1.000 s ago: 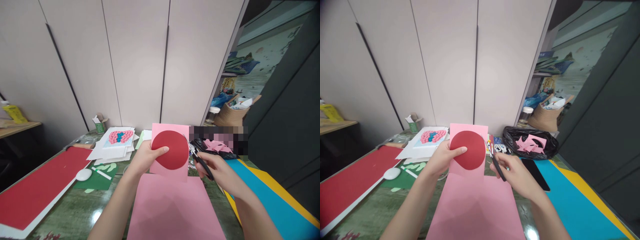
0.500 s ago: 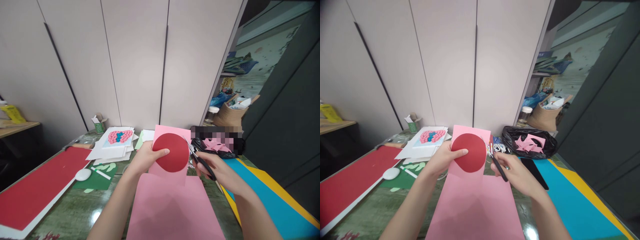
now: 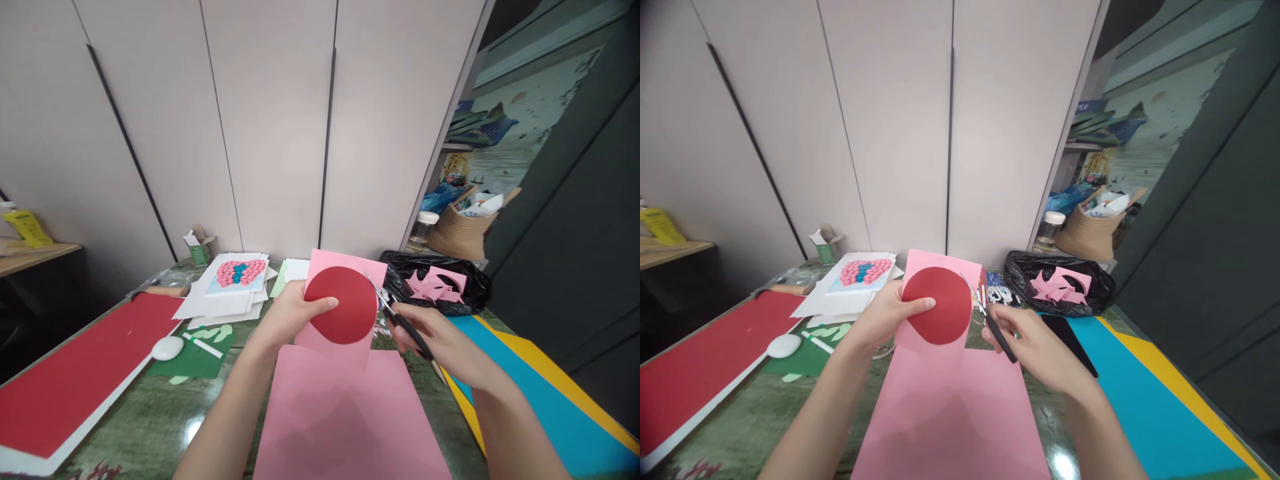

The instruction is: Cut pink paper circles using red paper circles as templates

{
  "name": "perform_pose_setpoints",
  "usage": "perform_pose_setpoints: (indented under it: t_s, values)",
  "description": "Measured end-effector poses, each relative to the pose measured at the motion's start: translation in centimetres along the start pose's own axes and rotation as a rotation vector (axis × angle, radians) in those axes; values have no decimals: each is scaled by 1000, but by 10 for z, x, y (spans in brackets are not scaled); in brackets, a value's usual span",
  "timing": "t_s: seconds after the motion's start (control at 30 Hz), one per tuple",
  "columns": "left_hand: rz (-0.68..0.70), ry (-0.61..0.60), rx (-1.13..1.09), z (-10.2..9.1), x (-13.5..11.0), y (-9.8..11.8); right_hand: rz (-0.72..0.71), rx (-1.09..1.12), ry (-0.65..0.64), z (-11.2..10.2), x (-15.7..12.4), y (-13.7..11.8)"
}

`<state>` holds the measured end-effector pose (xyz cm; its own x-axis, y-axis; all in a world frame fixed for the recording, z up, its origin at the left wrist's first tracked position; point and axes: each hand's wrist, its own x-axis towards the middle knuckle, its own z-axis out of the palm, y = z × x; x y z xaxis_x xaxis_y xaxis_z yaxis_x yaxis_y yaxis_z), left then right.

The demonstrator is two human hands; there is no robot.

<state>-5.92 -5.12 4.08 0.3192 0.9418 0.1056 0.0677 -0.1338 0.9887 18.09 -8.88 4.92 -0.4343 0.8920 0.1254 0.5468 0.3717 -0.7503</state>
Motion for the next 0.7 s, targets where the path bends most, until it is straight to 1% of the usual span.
perform_pose_setpoints:
  t_s: [0.3, 0.53, 0.7]
  values:
    - [-2, 16, 28, 0, -2, 5, 42, -65, -15, -4, -1, -5]
    - [-16, -29, 10, -2, 1, 0, 38, -90, -25, -8, -2, -4]
    - [-22, -36, 25, -3, 0, 2, 27, -66, -36, -9, -2, -8]
